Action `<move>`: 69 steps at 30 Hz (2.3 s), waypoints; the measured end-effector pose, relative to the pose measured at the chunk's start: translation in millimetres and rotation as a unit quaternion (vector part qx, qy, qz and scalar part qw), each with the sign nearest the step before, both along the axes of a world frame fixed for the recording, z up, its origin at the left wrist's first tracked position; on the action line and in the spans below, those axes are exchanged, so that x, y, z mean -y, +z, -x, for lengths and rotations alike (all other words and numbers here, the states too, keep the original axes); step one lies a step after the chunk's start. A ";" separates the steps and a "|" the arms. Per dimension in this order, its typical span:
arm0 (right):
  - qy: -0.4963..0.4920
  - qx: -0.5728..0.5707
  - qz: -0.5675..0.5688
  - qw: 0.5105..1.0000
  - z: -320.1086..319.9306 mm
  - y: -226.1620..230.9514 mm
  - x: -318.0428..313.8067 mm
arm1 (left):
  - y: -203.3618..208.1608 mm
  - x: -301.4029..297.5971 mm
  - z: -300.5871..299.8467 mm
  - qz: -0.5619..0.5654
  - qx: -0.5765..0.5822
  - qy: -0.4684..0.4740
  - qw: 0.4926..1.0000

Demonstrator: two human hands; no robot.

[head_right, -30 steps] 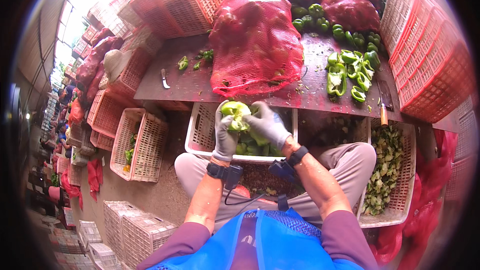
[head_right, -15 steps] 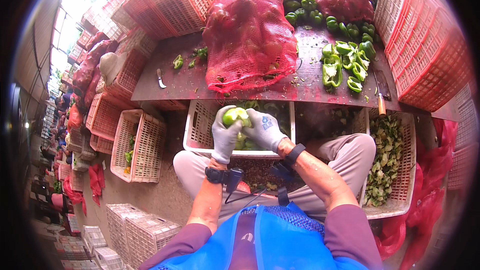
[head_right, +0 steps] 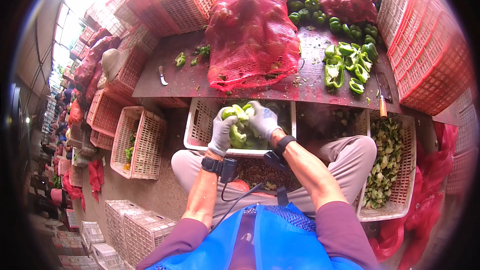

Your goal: Manually slicing and removing seeds from green peppers at a processing station.

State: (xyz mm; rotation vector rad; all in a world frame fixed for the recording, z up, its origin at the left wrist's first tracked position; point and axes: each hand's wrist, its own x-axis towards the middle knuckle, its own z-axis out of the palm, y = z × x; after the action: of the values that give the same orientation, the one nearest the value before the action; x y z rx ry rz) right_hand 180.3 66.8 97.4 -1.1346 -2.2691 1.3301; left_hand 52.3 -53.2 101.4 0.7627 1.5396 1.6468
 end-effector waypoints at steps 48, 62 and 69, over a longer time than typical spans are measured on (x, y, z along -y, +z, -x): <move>0.053 0.004 -0.294 0.954 -55.3 9.7 -114.3 | 65.0 -208.7 137.3 -0.090 0.042 -0.112 0.989; 0.160 0.209 -0.429 0.864 164.4 31.6 -249.8 | 118.9 -173.1 200.5 -0.059 -0.142 -0.086 0.984; 0.080 0.186 -0.473 0.857 159.7 20.0 -250.3 | 71.0 -168.7 197.9 0.007 -0.014 0.021 1.000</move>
State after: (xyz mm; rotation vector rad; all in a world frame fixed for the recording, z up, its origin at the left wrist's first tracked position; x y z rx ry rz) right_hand 20.6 317.2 117.4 -0.8590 -2.7655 -0.1132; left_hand -145.6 115.5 172.4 0.7542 1.5960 1.6605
